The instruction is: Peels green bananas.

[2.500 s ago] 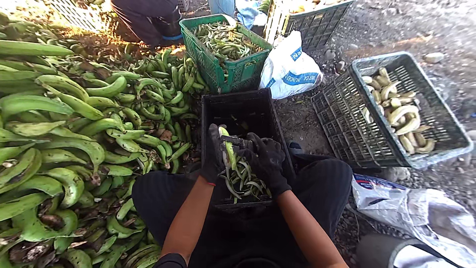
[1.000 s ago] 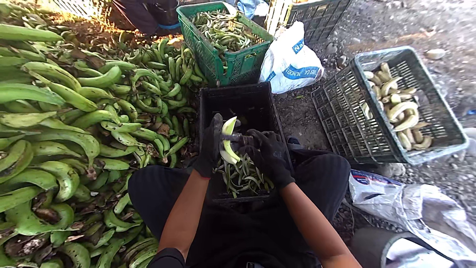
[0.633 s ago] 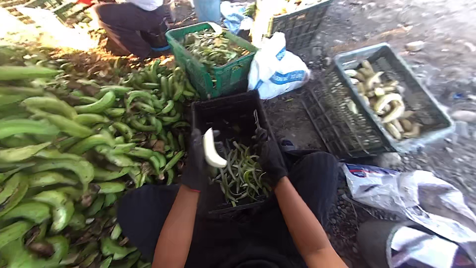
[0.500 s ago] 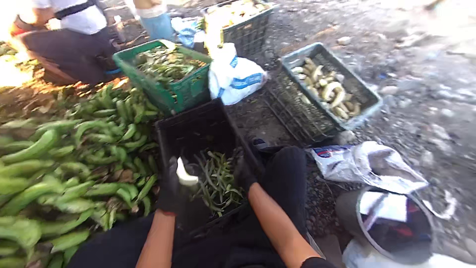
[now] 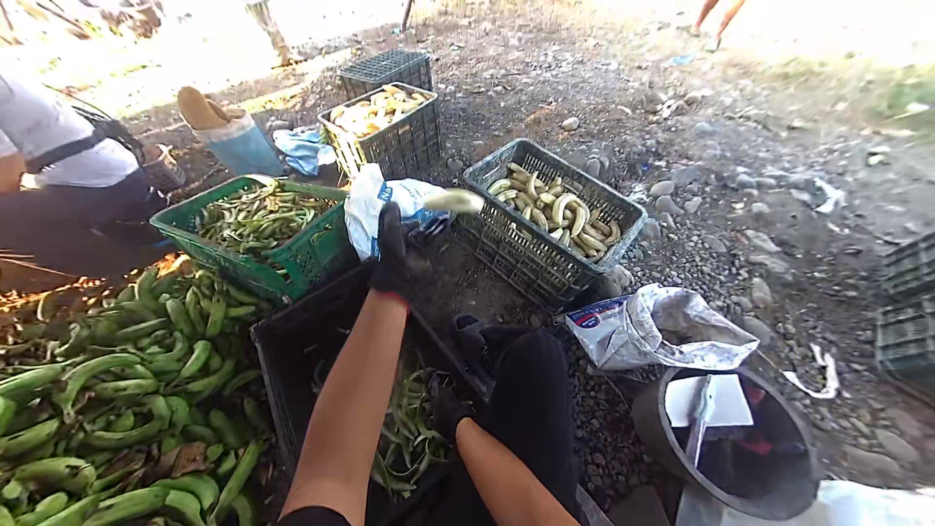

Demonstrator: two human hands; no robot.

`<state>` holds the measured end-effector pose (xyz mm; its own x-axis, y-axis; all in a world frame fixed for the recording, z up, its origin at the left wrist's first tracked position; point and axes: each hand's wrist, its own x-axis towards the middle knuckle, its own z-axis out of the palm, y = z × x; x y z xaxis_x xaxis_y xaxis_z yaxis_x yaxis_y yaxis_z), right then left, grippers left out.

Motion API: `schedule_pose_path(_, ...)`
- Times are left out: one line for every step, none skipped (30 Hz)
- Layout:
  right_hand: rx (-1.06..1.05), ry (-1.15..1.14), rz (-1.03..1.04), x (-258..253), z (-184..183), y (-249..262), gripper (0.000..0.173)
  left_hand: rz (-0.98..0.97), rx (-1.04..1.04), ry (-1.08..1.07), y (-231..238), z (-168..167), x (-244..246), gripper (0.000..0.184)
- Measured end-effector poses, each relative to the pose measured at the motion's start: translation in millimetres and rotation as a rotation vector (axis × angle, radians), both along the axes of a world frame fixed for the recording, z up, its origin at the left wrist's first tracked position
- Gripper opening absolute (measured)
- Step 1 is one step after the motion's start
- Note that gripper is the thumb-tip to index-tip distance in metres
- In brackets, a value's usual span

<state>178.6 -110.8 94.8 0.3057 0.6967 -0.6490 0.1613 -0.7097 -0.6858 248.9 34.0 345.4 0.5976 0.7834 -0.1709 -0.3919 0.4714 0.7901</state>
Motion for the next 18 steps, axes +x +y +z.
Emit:
schedule_pose_path(0.002, 0.032, -0.042, -1.9, 0.1, 0.7, 0.046, 0.031, 0.02, 0.015, -0.2, 12.8, 11.5, 0.051)
schedule_pose_path(0.001, 0.025, -0.03, -2.4, 1.4, 2.0, 0.046, 0.021, 0.047, 0.039, 1.4, 14.9, 14.2, 0.052)
schedule_pose_path(0.003, 0.002, 0.013, -2.4, 3.7, 3.3, 0.047, -0.001, 0.093, 0.082, 4.8, 8.0, 8.8, 0.054)
schedule_pose_path(0.007, -0.033, 0.066, -3.2, 5.3, 4.9, 0.047, -0.035, 0.13, 0.143, 11.4, -5.8, -5.0, 0.056)
schedule_pose_path(0.012, -0.08, 0.138, -3.7, 9.2, 6.1, 0.051, -0.067, 0.164, 0.203, 20.1, -22.5, -27.5, 0.057)
schedule_pose_path(0.017, -0.11, 0.187, -4.9, 14.6, 7.4, 0.055, -0.046, 0.161, 0.26, 28.7, -34.1, -54.0, 0.053)
schedule_pose_path(0.018, -0.118, 0.213, -6.8, 19.8, 9.1, 0.059, 0.026, 0.129, 0.323, 35.9, -37.8, -83.4, 0.047)
schedule_pose_path(0.015, -0.12, 0.235, -9.3, 24.1, 10.4, 0.059, 0.087, 0.093, 0.366, 44.7, -39.6, -120.0, 0.046)
schedule_pose_path(0.006, -0.109, 0.247, -12.5, 26.6, 12.4, 0.058, 0.161, 0.067, 0.392, 54.8, -41.3, -162.0, 0.042)
schedule_pose_path(0.024, -0.095, 0.237, -15.9, 20.3, 16.1, 0.054, 0.247, 0.049, 0.391, 63.5, -41.5, -208.6, 0.04)
schedule_pose_path(0.046, -0.09, 0.234, -19.7, 15.8, 20.2, 0.052, 0.323, 0.057, 0.364, 67.4, -38.5, -259.8, 0.037)
schedule_pose_path(0.067, -0.085, 0.255, -23.6, 17.3, 24.0, 0.051, 0.397, 0.092, 0.325, 65.1, -33.4, -313.1, 0.031)
schedule_pose_path(0.079, -0.092, 0.288, -28.1, 22.1, 28.1, 0.053, 0.476, 0.143, 0.285, 55.0, -25.4, -364.2, 0.028)
schedule_pose_path(0.082, -0.104, 0.325, -32.9, 28.3, 32.3, 0.054, 0.543, 0.202, 0.238, 36.3, -16.4, -412.1, 0.032)
schedule_pose_path(0.074, -0.113, 0.361, -37.7, 35.2, 35.6, 0.056, 0.598, 0.248, 0.2, 15.0, -13.0, -460.7, 0.04)
schedule_pose_path(0.078, -0.101, 0.367, -43.2, 35.1, 38.1, 0.056, 0.676, 0.268, 0.191, -16.5, -10.0, -498.9, 0.051)
schedule_pose_path(0.09, -0.068, 0.336, -49.7, 28.4, 40.1, 0.052, 0.747, 0.29, 0.201, -52.7, -15.6, -537.2, 0.058)
schedule_pose_path(0.109, -0.004, 0.267, -57.8, 15.8, 42.5, 0.046, 0.814, 0.313, 0.214, -93.6, -27.6, -568.9, 0.059)
